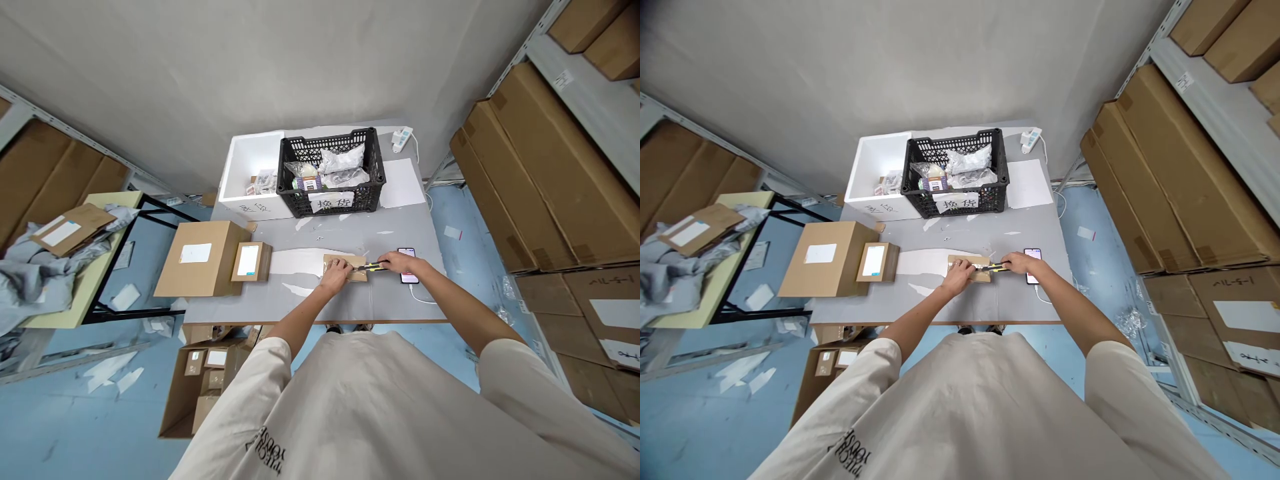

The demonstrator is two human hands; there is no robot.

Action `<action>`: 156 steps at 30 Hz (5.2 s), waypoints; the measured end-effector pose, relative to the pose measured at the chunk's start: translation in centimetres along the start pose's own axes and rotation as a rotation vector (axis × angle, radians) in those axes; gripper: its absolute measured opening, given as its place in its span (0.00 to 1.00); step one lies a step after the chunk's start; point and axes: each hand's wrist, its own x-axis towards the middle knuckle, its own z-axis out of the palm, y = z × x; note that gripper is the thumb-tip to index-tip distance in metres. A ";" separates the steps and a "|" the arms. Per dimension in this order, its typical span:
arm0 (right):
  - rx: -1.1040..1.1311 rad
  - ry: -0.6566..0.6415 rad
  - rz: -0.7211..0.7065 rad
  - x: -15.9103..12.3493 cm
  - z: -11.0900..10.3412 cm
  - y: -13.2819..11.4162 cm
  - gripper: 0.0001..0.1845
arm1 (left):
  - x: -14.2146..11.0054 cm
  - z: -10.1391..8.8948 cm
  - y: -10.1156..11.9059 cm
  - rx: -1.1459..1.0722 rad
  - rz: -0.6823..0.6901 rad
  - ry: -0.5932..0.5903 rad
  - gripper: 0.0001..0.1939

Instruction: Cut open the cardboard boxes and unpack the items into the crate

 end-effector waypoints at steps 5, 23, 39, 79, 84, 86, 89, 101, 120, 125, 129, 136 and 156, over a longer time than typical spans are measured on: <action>0.156 0.042 0.012 -1.3 2.5 2.0 0.15 | 0.4 0.0 0.0 -0.001 -0.008 -0.014 0.20; 0.643 0.294 0.156 -3.8 7.4 1.1 0.18 | 0.0 -0.5 -0.2 -0.092 -0.037 0.068 0.25; 0.022 0.484 0.028 -5.2 8.7 -1.3 0.23 | 2.2 0.0 -1.9 -0.005 -0.036 0.143 0.21; 0.266 0.675 -0.023 3.8 6.6 -5.7 0.21 | -5.2 -0.3 -2.0 -0.064 -0.082 0.123 0.21; 0.275 0.598 0.008 4.7 7.1 -6.8 0.17 | -5.7 0.4 -2.3 -0.077 -0.142 0.051 0.15; 0.328 0.594 0.026 4.3 7.8 -6.7 0.17 | -5.2 0.6 -2.4 -0.109 -0.150 0.095 0.15; 0.454 0.582 0.022 3.5 9.0 -6.5 0.19 | -4.0 0.6 -2.6 -0.182 -0.152 0.173 0.16; 0.735 0.571 -0.004 3.5 10.9 -6.4 0.20 | -0.7 -0.8 -2.0 -0.204 -0.560 0.178 0.35; 0.946 0.466 0.115 3.1 10.9 -5.5 0.18 | -0.6 -0.1 -1.8 -0.069 0.003 0.065 0.20; 0.766 0.442 0.170 1.0 9.8 -3.6 0.19 | 0.5 -0.2 -1.1 -0.027 -0.071 0.017 0.22; 0.653 0.388 0.165 -0.9 8.2 -2.1 0.19 | 0.7 -0.3 -1.0 -0.012 -0.071 0.003 0.25; 0.107 0.272 0.064 -0.8 4.0 -1.1 0.16 | 0.5 0.0 -1.0 0.028 -0.057 0.016 0.25; 0.402 0.065 0.079 0.8 6.6 0.3 0.17 | 0.6 0.2 -1.5 -0.014 -0.039 0.032 0.26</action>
